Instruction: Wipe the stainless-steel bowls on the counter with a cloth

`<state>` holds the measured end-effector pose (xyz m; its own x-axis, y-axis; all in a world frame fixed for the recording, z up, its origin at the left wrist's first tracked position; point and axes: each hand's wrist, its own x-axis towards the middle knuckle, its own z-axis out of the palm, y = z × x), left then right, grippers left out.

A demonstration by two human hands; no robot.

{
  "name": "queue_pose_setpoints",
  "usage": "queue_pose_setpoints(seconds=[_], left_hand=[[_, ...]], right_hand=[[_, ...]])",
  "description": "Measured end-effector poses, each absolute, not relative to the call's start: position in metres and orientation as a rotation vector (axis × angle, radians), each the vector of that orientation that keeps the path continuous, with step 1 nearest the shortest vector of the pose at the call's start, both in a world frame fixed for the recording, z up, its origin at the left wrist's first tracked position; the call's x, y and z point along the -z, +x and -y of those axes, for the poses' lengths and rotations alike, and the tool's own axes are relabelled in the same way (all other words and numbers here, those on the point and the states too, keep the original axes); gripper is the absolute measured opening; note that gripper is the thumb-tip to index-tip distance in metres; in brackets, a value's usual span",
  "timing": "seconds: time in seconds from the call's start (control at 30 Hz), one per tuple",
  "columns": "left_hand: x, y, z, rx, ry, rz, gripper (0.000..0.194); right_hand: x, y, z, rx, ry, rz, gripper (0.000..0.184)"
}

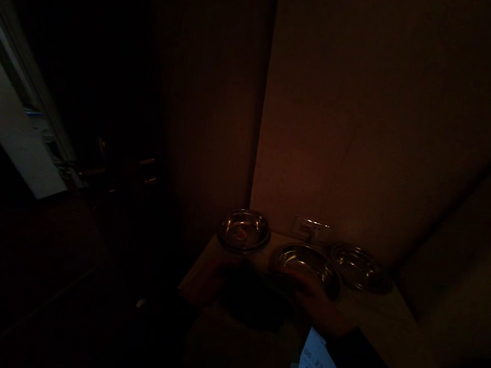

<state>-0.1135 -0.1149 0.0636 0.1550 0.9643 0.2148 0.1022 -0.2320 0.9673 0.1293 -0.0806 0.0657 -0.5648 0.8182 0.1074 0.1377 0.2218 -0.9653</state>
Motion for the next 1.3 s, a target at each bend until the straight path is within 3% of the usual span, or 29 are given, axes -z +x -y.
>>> queue_pose_setpoints(seconds=[0.13, 0.3, 0.4, 0.57, 0.67, 0.9, 1.1, 1.3], left_hand=[[-0.074, -0.119, 0.122, -1.179, 1.520, -1.053, 0.012], [-0.071, -0.114, 0.124, -1.276, 1.253, -1.127, 0.014], [-0.059, -0.108, 0.120, -1.350, 1.073, -1.116, 0.026], [-0.039, -0.104, 0.118, -1.243, 0.962, -1.270, 0.068], [-0.032, -0.108, 0.119, -1.191, 0.941, -1.348, 0.065], [-0.019, -0.104, 0.121, -0.929, 1.381, -1.672, 0.054], [0.000, -0.091, 0.143, -0.642, 2.082, -1.755, 0.052], [0.008, -0.086, 0.160, -0.315, 2.317, -1.780, 0.057]], right_hand=[[-0.064, 0.128, 0.080, -1.392, -0.905, 1.822, 0.034], [-0.061, 0.123, 0.082, -1.376, -0.965, 1.749, 0.037], [-0.056, 0.118, 0.085, -1.322, -1.001, 1.753, 0.039], [-0.042, 0.113, 0.085, -1.190, -1.100, 1.826, 0.057], [-0.032, 0.111, 0.086, -1.162, -1.191, 1.939, 0.048], [-0.023, 0.104, 0.100, -0.895, -1.472, 2.322, 0.024], [-0.033, 0.104, 0.118, -0.573, -1.641, 2.552, 0.037], [-0.025, 0.107, 0.119, -0.491, -1.576, 2.657, 0.034]])
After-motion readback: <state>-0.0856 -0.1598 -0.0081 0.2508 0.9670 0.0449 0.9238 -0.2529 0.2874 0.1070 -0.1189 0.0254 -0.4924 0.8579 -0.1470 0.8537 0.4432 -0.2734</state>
